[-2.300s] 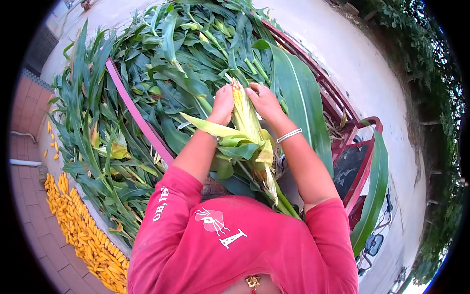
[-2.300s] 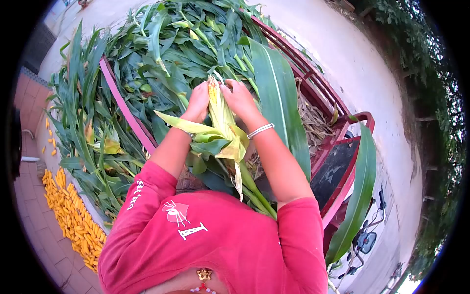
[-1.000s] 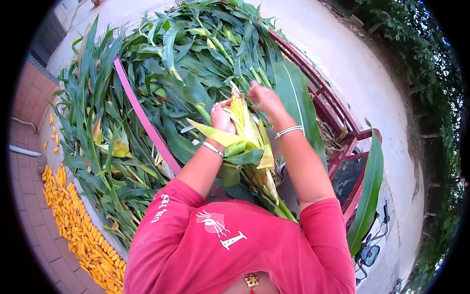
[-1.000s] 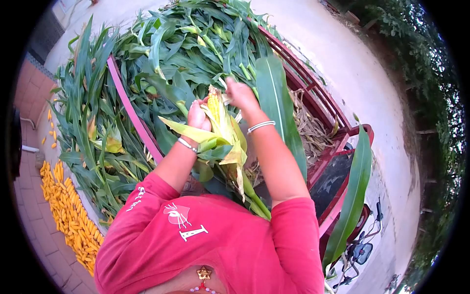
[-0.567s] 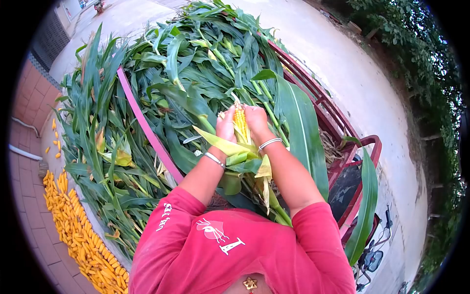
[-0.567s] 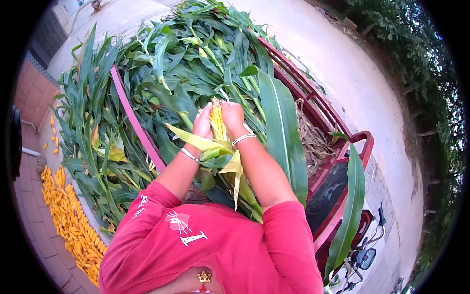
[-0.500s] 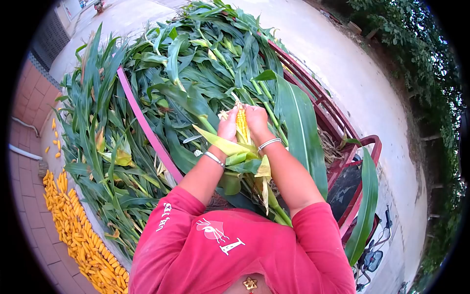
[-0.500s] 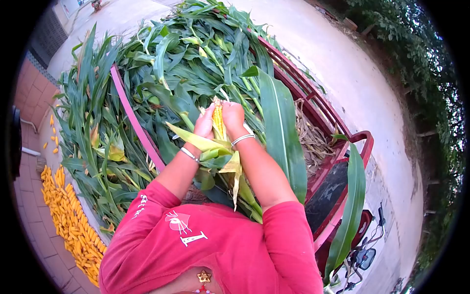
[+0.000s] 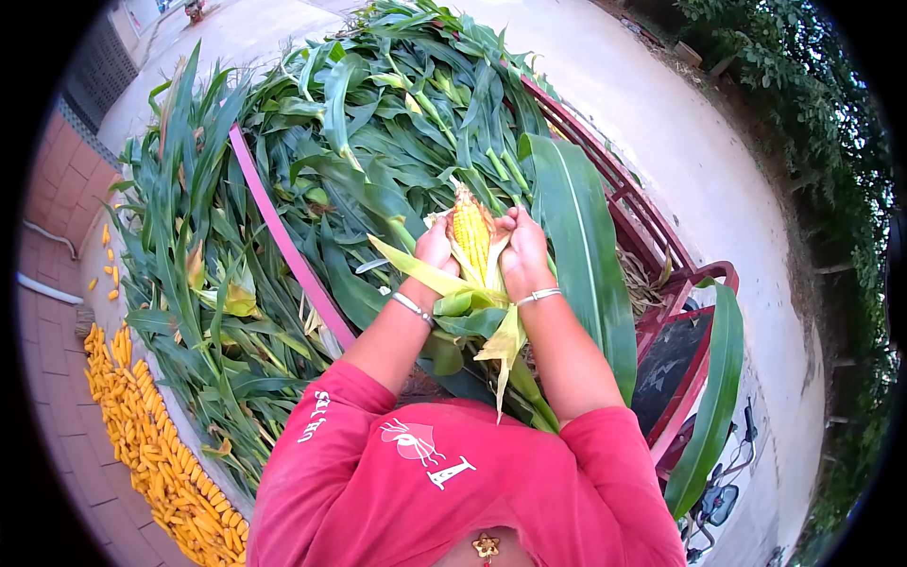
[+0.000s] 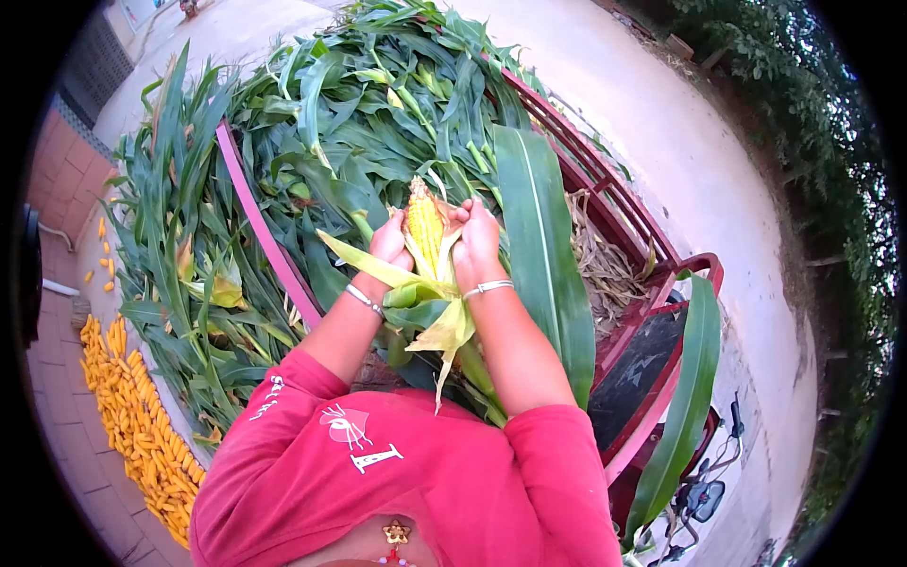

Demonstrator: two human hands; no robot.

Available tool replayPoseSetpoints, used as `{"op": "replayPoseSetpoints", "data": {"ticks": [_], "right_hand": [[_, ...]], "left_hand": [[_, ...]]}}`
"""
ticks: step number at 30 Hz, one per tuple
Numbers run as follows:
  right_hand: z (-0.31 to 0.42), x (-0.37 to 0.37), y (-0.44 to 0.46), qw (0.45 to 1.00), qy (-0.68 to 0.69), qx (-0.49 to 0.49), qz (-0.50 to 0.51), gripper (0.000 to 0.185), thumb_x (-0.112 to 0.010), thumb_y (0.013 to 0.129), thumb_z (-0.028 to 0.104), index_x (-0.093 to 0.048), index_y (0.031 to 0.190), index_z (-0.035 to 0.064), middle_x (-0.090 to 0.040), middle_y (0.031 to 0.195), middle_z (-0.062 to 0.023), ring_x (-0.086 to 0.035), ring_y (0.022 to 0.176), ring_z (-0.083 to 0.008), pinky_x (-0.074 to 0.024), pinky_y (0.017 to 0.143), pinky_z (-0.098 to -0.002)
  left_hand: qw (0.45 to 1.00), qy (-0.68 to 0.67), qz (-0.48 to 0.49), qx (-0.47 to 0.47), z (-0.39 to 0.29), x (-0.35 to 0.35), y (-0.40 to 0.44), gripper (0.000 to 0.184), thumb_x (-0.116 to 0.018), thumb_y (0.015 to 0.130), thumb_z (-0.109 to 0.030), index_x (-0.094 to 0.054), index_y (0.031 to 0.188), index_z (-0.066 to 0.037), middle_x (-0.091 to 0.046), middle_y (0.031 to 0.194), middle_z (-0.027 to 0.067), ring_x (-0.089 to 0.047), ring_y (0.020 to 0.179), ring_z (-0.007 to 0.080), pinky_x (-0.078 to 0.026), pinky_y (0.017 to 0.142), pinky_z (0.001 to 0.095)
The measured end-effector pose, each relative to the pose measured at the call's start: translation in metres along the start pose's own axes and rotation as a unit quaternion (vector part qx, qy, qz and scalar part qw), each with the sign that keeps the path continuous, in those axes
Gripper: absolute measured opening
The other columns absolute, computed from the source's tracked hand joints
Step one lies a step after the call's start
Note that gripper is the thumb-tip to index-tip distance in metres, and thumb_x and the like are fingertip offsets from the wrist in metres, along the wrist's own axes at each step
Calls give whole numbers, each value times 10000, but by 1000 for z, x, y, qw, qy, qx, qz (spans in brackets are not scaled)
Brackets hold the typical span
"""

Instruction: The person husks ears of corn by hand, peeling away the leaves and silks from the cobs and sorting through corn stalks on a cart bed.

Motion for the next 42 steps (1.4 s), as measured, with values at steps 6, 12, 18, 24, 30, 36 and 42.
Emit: {"op": "replayPoseSetpoints", "data": {"ticks": [6, 12, 18, 24, 30, 36, 42], "right_hand": [[54, 3, -111, 972, -137, 16, 188, 306, -391, 997, 246, -401, 727, 103, -302, 586, 22, -323, 530, -119, -385, 588, -287], [71, 79, -213, 932, -300, -4, 204, 348, -408, 995, 254, -385, 694, 81, -289, 606, 27, -294, 561, -99, -356, 602, -278], [96, 82, -175, 888, -419, 34, 184, 339, -424, 985, 298, -538, 836, 16, -405, 638, -6, -372, 563, -101, -404, 651, -266], [95, -7, -92, 731, -568, 273, 263, 416, -457, 954, 350, -564, 1135, -9, -627, 1043, -142, -580, 992, -212, -432, 883, -332], [10, -28, 6, 864, -388, -59, 316, 329, -514, 943, 288, -606, 1060, -6, -644, 985, -95, -611, 868, -151, -486, 784, -305], [-2, -22, 16, 914, -300, -79, 260, 244, -552, 922, 230, -617, 934, -5, -650, 809, -76, -618, 657, -154, -513, 626, -290], [2, -11, 46, 856, -472, 24, 209, 249, -548, 926, 214, -640, 838, 0, -637, 732, -40, -573, 616, -109, -465, 567, -279]], "left_hand": [[999, 37, -29, -14, -2, 9, 25, 348, -262, 997, -203, -537, 1041, 6, -636, 956, 149, -643, 841, 265, -535, 799, 400], [998, 54, -22, -31, 23, -2, 20, 301, -407, 983, -266, -588, 957, -26, -645, 852, 86, -633, 761, 197, -525, 740, 349], [993, 115, -17, -36, 30, -11, 14, 369, -312, 1011, -258, -580, 987, -5, -634, 896, 99, -622, 773, 193, -516, 730, 323], [994, 90, 0, -54, 30, -8, 12, 389, -287, 1016, -263, -569, 1029, 5, -632, 939, 110, -624, 805, 200, -515, 771, 334], [980, 170, -8, -104, 18, -5, 9, 355, -338, 1002, -241, -581, 1035, 15, -638, 935, 88, -617, 817, 171, -499, 741, 301], [947, 274, -4, -165, 21, 19, 35, 267, -453, 971, -213, -534, 1083, 15, -620, 927, 75, -593, 812, 136, -481, 727, 273], [971, 234, 39, -36, 42, 34, 57, 305, -434, 980, -273, -548, 1128, -32, -623, 985, 74, -611, 840, 162, -498, 765, 307]]}}
Point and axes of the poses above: each hand's wrist, its own y-axis towards the middle knuckle, its own x-axis out of the back of the hand, z = x × y, the point moved 7 cm from there along y, towards the middle knuckle
